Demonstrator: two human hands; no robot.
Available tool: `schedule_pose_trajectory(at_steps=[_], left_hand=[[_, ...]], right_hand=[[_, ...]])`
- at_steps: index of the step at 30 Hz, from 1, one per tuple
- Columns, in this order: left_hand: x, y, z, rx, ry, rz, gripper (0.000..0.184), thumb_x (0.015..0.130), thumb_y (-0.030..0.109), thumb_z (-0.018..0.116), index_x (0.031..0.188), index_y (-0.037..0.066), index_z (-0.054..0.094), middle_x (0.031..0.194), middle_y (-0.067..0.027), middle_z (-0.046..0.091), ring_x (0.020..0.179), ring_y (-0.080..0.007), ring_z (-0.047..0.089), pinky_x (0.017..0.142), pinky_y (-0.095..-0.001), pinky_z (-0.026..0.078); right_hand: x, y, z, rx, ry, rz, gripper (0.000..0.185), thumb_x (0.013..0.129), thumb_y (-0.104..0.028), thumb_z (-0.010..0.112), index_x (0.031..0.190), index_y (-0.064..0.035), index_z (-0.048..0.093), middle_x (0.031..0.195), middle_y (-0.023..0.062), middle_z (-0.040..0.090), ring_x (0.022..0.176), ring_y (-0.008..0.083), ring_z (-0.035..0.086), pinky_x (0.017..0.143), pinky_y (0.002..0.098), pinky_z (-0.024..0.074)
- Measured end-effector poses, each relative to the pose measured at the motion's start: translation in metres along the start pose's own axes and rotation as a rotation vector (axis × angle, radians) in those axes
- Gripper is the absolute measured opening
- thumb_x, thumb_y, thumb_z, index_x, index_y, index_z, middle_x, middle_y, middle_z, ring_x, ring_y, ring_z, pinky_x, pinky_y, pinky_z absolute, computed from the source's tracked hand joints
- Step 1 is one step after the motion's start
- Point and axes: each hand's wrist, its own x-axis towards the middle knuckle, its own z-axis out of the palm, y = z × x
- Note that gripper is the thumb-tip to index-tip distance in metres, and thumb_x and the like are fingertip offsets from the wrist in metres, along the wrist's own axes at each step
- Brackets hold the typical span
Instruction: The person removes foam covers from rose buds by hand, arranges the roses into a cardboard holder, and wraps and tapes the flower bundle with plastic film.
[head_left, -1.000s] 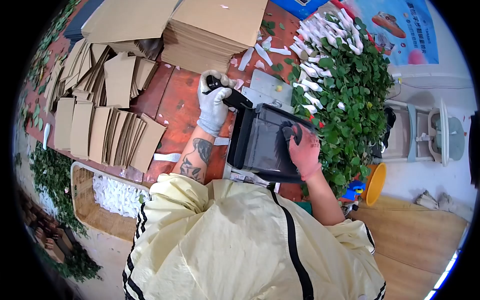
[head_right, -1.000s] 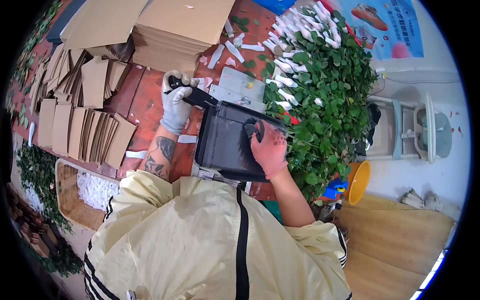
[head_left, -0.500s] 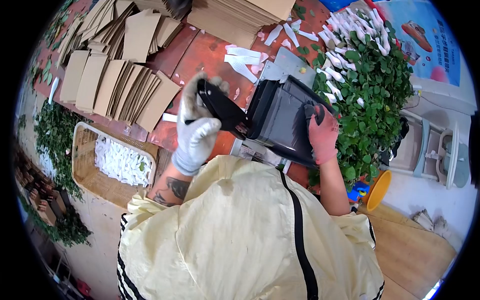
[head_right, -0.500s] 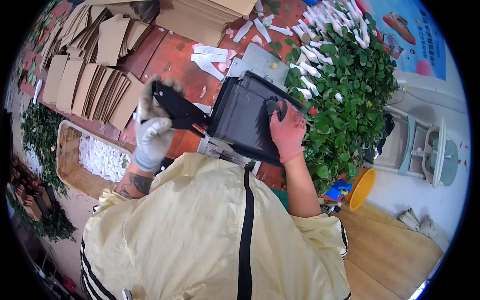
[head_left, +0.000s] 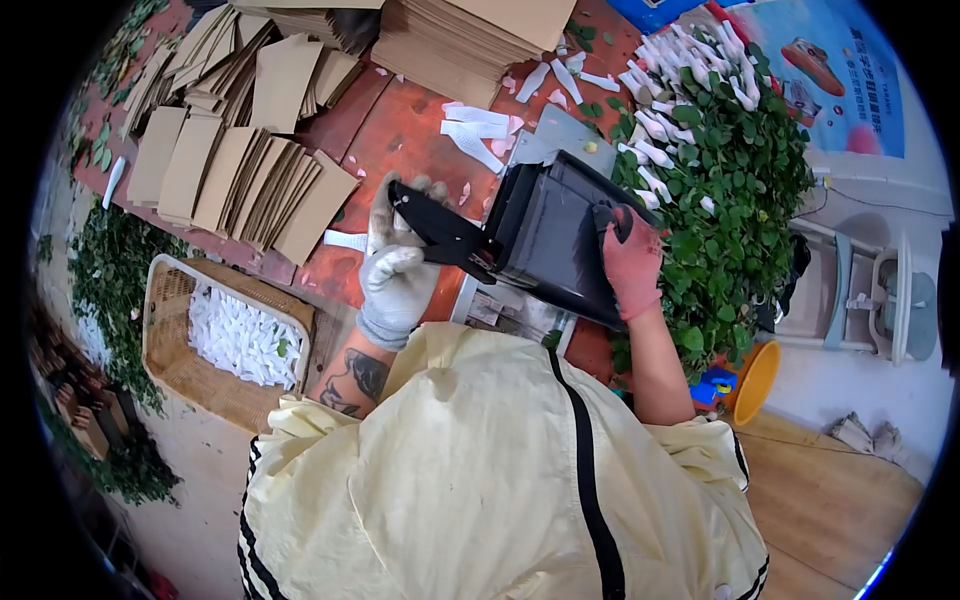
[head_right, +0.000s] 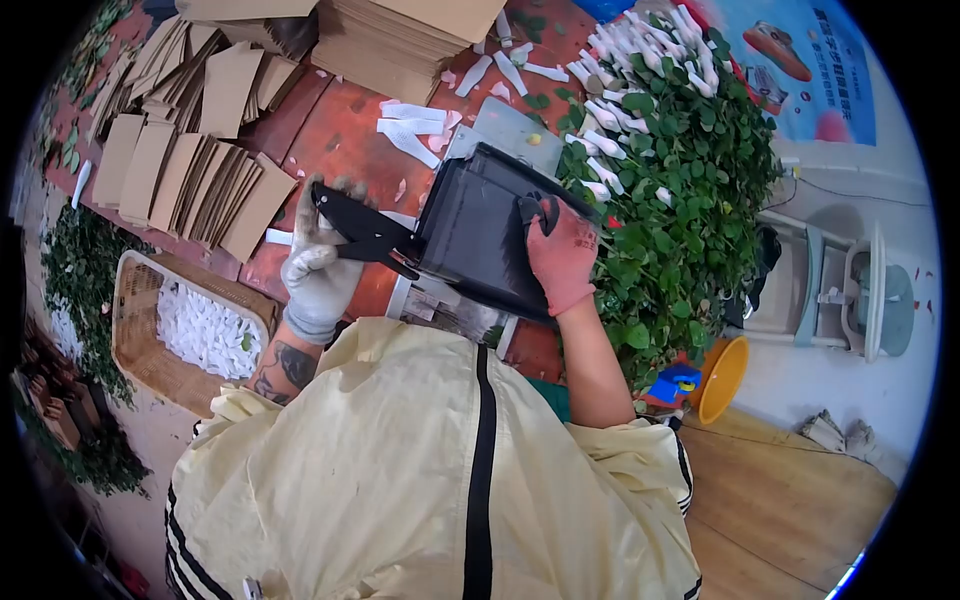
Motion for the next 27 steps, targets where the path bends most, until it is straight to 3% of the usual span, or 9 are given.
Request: schedule_pose_trajectory(at_steps=[7,8,12,15,18,21,23,25,27], left_hand=[[-0.007,-0.021,0.008,0.241,-0.092,0.090,0.075,0.066,0.002,0.057,0.137,0.010,0.033,0.121,-0.0122,0.048,0.119,-0.0294,0.047,0.104,-0.0449,0.037],[-0.001,-0.019,0.016,0.245,-0.062,0.133,0.054,0.066,-0.002,0.054,0.118,0.007,0.043,0.102,-0.0099,0.049,0.102,-0.0262,0.052,0.097,-0.0420,0.042],[0.017,-0.020,0.021,0.280,-0.019,0.076,0.034,0.067,-0.007,0.048,0.098,0.006,0.044,0.087,-0.0074,0.047,0.083,-0.0217,0.049,0.088,-0.0393,0.044],[0.023,-0.020,0.014,0.223,-0.010,0.012,0.036,0.067,-0.007,0.048,0.101,0.006,0.045,0.088,-0.0078,0.048,0.086,-0.0227,0.051,0.090,-0.0400,0.043],[0.025,-0.022,-0.007,0.098,0.041,-0.117,0.049,0.077,0.001,0.052,0.125,0.006,0.049,0.120,-0.0142,0.055,0.115,-0.0290,0.052,0.105,-0.0476,0.036],[0.028,0.002,-0.044,0.073,0.085,-0.165,0.043,0.079,0.013,0.052,0.121,0.006,0.054,0.120,-0.0136,0.058,0.113,-0.0283,0.054,0.104,-0.0460,0.037],[0.038,0.029,-0.061,0.334,0.128,-0.118,0.050,0.082,0.017,0.052,0.130,0.005,0.048,0.121,-0.0141,0.055,0.108,-0.0242,0.056,0.096,-0.0385,0.045],[0.037,0.034,0.002,0.984,-0.225,-0.031,0.065,0.083,0.015,0.052,0.142,0.004,0.027,0.125,-0.0135,0.044,0.108,-0.0220,0.052,0.094,-0.0343,0.043],[0.075,0.024,-0.024,1.484,-0.287,-0.095,0.072,0.074,0.004,0.059,0.140,0.003,0.030,0.124,-0.0135,0.046,0.109,-0.0225,0.049,0.097,-0.0355,0.040]], right_hand=[[-0.004,-0.006,-0.002,-0.065,0.007,-0.008,0.029,0.084,-0.021,0.060,0.109,-0.0070,0.061,0.100,0.0095,0.066,0.098,0.0301,0.059,0.090,0.0404,0.0433],[-0.004,-0.006,-0.002,-0.090,0.035,-0.028,0.030,0.084,-0.023,0.060,0.109,-0.0071,0.061,0.099,0.0098,0.066,0.097,0.0301,0.059,0.090,0.0406,0.0433],[-0.006,-0.004,-0.001,-0.068,0.058,-0.028,0.032,0.083,-0.026,0.060,0.109,-0.0075,0.061,0.100,0.0107,0.066,0.097,0.0305,0.060,0.089,0.0410,0.0438],[-0.003,-0.010,-0.005,-0.033,0.009,-0.014,0.032,0.080,-0.026,0.061,0.106,-0.0076,0.062,0.095,0.0100,0.067,0.093,0.0300,0.062,0.084,0.0402,0.0467],[-0.004,-0.010,-0.006,0.022,0.025,-0.030,0.026,0.078,-0.030,0.061,0.097,-0.0112,0.061,0.084,0.0084,0.066,0.081,0.0281,0.064,0.074,0.0387,0.0496],[-0.005,-0.007,0.009,-0.007,0.046,-0.020,0.026,0.078,-0.038,0.058,0.089,-0.0139,0.059,0.078,0.0086,0.064,0.077,0.0267,0.065,0.069,0.0393,0.0496],[-0.005,-0.011,0.008,0.086,-0.046,0.050,0.029,0.078,-0.041,0.057,0.087,-0.0135,0.058,0.080,0.0094,0.064,0.080,0.0264,0.065,0.072,0.0418,0.0487],[-0.007,-0.021,-0.006,-0.016,-0.088,0.107,0.031,0.078,-0.041,0.057,0.087,-0.0121,0.056,0.081,0.0095,0.064,0.084,0.0272,0.064,0.075,0.0449,0.0469],[-0.008,-0.013,0.010,0.147,0.046,0.027,0.034,0.078,-0.042,0.057,0.089,-0.0098,0.056,0.081,0.0098,0.064,0.085,0.0271,0.064,0.077,0.0443,0.0460]])
